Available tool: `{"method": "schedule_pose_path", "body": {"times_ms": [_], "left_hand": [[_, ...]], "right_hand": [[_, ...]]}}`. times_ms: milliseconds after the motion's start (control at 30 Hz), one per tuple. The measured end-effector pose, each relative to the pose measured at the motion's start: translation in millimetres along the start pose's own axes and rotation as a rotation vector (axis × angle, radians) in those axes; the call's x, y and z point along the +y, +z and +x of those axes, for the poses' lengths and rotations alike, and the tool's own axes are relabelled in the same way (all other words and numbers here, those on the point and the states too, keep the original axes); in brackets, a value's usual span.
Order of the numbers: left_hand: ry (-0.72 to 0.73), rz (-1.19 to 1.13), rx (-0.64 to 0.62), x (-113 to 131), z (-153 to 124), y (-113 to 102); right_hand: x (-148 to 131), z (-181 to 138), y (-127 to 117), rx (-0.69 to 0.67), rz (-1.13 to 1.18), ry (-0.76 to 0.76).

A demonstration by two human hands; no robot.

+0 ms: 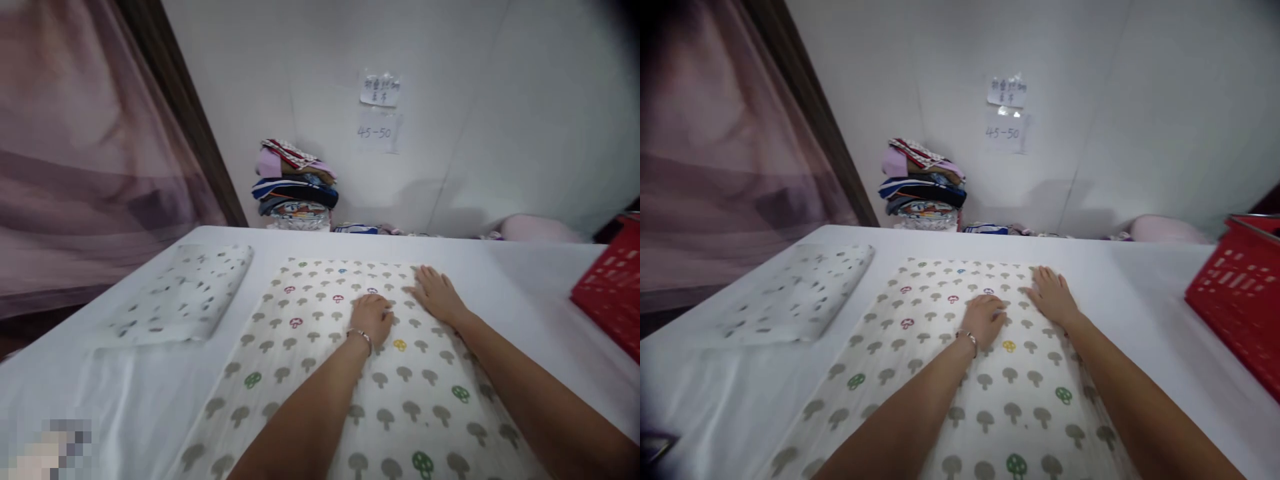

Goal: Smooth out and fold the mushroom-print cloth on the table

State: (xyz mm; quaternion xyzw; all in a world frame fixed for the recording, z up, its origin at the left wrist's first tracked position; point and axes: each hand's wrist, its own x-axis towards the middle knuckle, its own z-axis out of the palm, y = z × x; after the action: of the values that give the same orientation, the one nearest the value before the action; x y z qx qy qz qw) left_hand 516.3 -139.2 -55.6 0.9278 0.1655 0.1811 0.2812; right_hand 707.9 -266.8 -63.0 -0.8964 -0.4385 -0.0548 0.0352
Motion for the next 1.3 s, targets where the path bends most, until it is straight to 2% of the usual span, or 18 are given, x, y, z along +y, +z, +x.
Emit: {"method": "schedule_pose_path", "body": {"times_ms": [100, 167, 300, 367, 467, 533, 633, 700, 833, 933, 1133, 1300], "left_hand": [[-0.031, -0.013, -0.016, 1.7, -0.8, -0.3], [-0.079, -0.027, -0.048, 4.9, 2.5, -2.9], [-0.180, -0.090, -0.322, 5.3, 24.4, -21.5], [-0.189, -0.040, -0.392, -7.0, 38.1, -39.1], [-0.171, 0.238, -0.263, -49.3, 48.8, -73.1], [-0.260, 0.404, -0.188, -87.8, 46.8, -95.2], [-0.461, 0.448, -0.122, -138.2, 37.9, -116.1], [-0.488, 0.454, -0.113, -155.9, 34.4, -120.3], [-0.470, 0.456, -0.161, -161.9, 35.2, -121.8], [-0.464, 0.493, -0.130, -165.7, 33.9, -127.2], [-0.499, 0.573, -0.155, -182.6, 27.6, -131.2], [-0.467, 0.578, -0.142, -179.4, 27.8, -131.6]], "right_hand": [[-0.5, -0.9, 11.8, -0.064, 0.033, 0.011], [0.8, 0.1, 17.3, -0.058, 0.032, 0.014], [1.9, 1.2, 19.8, -0.058, 0.014, 0.030], [1.5, 1.0, 18.8, -0.077, 0.017, 0.040], [1.5, 0.9, 17.9, -0.093, 0.038, 0.041], [2.0, 1.1, 18.2, -0.090, 0.048, 0.034], [2.4, 1.1, 18.9, -0.073, 0.057, 0.038], [1.5, 0.9, 18.8, -0.065, 0.057, 0.048], [0.1, 1.9, 15.6, -0.058, 0.051, 0.050], [3.2, 6.5, 12.5, -0.064, 0.050, 0.035], [10.6, 17.2, 14.5, 0.026, 0.035, 0.056], [10.1, 14.3, 11.3, 0.056, 0.161, 0.023]]}}
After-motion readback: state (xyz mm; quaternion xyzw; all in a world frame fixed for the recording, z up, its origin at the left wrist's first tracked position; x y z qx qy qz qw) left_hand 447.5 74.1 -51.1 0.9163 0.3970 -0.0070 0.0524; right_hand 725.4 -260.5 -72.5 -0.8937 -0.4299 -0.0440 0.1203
